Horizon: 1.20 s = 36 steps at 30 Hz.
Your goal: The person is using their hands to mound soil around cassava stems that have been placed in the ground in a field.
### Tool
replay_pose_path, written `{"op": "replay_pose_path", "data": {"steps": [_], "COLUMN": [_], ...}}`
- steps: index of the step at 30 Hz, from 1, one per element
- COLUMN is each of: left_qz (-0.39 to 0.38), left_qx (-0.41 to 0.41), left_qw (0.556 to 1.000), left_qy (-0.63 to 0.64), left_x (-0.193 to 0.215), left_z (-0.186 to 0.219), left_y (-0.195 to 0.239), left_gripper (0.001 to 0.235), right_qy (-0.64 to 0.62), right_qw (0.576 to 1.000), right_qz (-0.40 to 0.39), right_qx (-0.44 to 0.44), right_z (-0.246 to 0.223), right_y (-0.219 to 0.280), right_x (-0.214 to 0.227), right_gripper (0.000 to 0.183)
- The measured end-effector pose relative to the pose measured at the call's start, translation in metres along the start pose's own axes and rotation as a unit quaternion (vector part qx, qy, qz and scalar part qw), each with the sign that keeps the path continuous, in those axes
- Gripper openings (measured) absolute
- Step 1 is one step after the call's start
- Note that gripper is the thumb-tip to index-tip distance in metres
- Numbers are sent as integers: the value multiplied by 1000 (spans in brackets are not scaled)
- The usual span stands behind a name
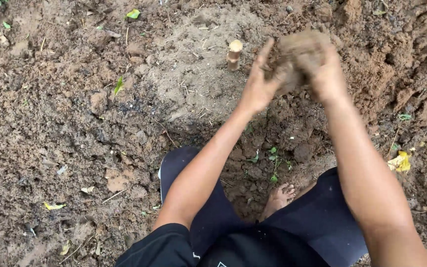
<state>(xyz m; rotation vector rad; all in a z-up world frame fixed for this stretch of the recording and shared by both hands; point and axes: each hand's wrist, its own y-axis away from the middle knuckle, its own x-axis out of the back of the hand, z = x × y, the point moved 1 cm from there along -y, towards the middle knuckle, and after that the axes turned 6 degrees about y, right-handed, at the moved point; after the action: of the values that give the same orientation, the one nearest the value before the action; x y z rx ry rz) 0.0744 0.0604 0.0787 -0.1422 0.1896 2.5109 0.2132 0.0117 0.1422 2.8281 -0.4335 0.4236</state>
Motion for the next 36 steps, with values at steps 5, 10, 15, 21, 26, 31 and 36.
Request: {"op": "replay_pose_path", "data": {"steps": [5, 10, 15, 21, 26, 31, 36], "left_qz": [273, 403, 366, 352, 354, 399, 264], "left_qx": [13, -137, -163, -107, -58, 170, 251], "left_qw": [940, 903, 903, 920, 926, 897, 915], "left_qy": [203, -53, -153, 136, 120, 81, 172], "left_x": [23, 57, 68, 114, 126, 94, 85], "left_z": [4, -17, -10, -6, -9, 38, 13], "left_y": [25, 38, 32, 20, 20, 38, 48], "left_gripper": [55, 53, 41, 48, 48, 107, 100], "right_qy": [-74, -177, -165, -90, -231, -321, -68], "right_qw": [995, 970, 974, 988, 951, 943, 991], "right_qz": [63, 125, 117, 99, 99, -3, 6], "right_qx": [36, 109, -97, -74, -178, -84, -118], "right_z": [52, 66, 44, 49, 28, 57, 37], "right_y": [-2, -18, -26, -32, -25, -21, -1], "right_x": [-102, -170, -168, -134, -113, -116, -127], "right_gripper": [39, 32, 63, 84, 63, 76, 74]}}
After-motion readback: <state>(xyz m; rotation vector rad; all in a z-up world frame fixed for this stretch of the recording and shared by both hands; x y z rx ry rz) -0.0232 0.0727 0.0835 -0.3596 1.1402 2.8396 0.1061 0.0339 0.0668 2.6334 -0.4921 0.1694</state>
